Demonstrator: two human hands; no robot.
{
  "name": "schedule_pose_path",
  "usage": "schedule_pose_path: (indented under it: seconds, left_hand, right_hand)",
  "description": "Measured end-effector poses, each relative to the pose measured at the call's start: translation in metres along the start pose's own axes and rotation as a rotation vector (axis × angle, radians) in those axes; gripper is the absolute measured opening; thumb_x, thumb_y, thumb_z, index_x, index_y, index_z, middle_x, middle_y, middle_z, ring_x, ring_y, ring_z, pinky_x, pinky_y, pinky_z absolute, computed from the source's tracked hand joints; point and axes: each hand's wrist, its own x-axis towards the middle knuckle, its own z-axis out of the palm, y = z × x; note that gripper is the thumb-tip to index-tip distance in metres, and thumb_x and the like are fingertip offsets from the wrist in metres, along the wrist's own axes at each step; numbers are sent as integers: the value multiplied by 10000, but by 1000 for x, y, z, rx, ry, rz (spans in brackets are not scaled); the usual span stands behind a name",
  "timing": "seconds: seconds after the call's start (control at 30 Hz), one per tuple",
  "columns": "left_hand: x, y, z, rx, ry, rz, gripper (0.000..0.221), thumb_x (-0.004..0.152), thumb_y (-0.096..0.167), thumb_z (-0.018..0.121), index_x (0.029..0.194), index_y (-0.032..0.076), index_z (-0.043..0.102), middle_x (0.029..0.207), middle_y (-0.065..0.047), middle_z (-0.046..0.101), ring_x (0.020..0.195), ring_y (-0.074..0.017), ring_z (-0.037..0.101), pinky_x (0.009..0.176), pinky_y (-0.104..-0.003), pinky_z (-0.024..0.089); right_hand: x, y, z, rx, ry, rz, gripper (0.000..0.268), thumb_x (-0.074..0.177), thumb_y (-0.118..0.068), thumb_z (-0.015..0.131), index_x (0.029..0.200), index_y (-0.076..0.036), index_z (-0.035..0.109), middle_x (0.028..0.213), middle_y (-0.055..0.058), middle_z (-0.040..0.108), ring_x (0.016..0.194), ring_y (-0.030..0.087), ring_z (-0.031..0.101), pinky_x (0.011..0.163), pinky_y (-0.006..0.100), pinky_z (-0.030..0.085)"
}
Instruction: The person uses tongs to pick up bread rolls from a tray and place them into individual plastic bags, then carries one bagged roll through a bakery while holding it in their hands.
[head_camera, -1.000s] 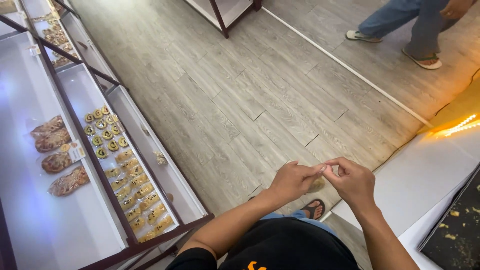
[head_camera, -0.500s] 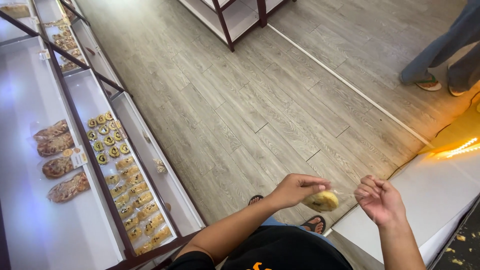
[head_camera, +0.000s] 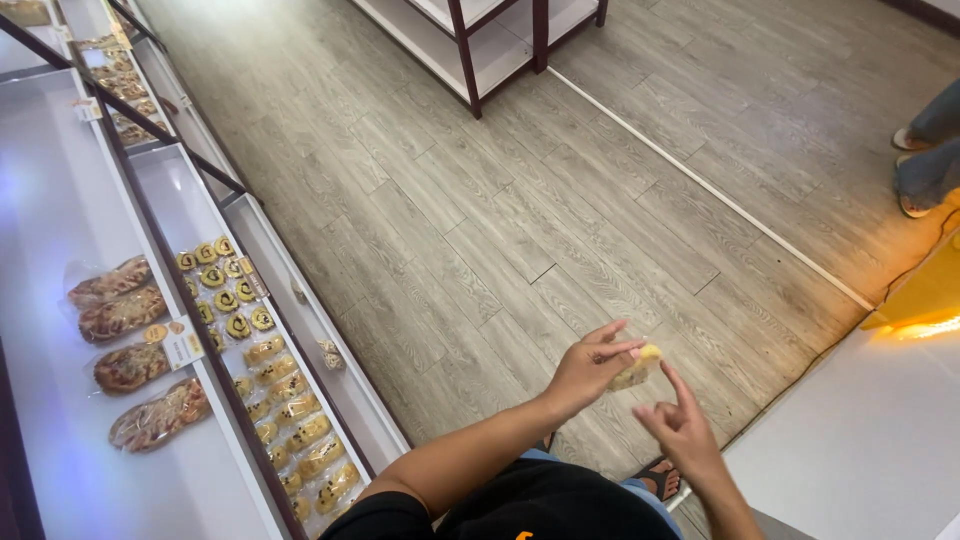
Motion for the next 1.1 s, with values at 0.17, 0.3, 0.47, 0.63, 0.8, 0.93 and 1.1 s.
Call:
schedule_pose_path:
  seconds: [0.17,0.3,0.47,0.63,0.8,0.93,1.1]
  left_hand:
    - [-13,-10,-5,139,-86,-22,330,962,333,602,1250,204,696,1749,-46,199,1582,-258,240,1214,-398,316]
    - [-16,-44,0,488,-170,212,275,1014,403,542,1265,409,656,1794,-138,74,1604,-474,22,1243,-560,113]
    - [-26,-57,13,684,-160,572,307,1045,410,525,1316,360,660,1813,-179,122,1629,-572,102,1233,-622,209]
    - [-39,-26,24,542,-262,702,477,991,567,531,1436,395,515,1832,-237,115,1683,-440,213,1272,-579,302]
    - [-67,26,56,33,-483,-189,1157,696,586,618,1668,171,148,1477,-125,539,1473,-297,417,1208,-437,303]
    - [-79,-30,102,44,-499,-156,880,741,522,692,1537,215,479,1326,-71,602,1310,-206,546,1074,-323,442]
    - [-117,-54,158,20,-643,-133,492,850,440,726,1266,178,705,1499,-160,599,1493,-251,475,1204,-327,375]
  right_hand:
    - [3,-4,60,89,56,-95,927,860,-102,671,1635,-168,166,1039,88,486,919,189,510,831,322,409]
    - [-12,-15,59,-274,305,70,478,878,-281,599,1345,-182,587,1127,164,779,989,362,747,757,444,518]
    - [-24,14,51,-129,398,-78,479,936,-276,572,1394,-137,574,1170,153,751,1030,310,710,819,414,529]
    - [-71,0,26,101,384,-39,684,954,-396,458,1545,-54,420,1636,151,381,1346,367,515,930,517,537]
    - [-121,50,-18,306,330,28,513,1028,-189,519,1537,-135,564,1203,148,631,835,250,520,706,365,421]
    - [-160,102,-58,351,291,-72,486,1031,-206,471,1499,-102,552,693,11,219,545,145,204,511,276,186]
    - [-208,185,-100,261,509,-75,518,1192,-400,349,1415,-47,655,739,68,339,674,213,389,724,405,519]
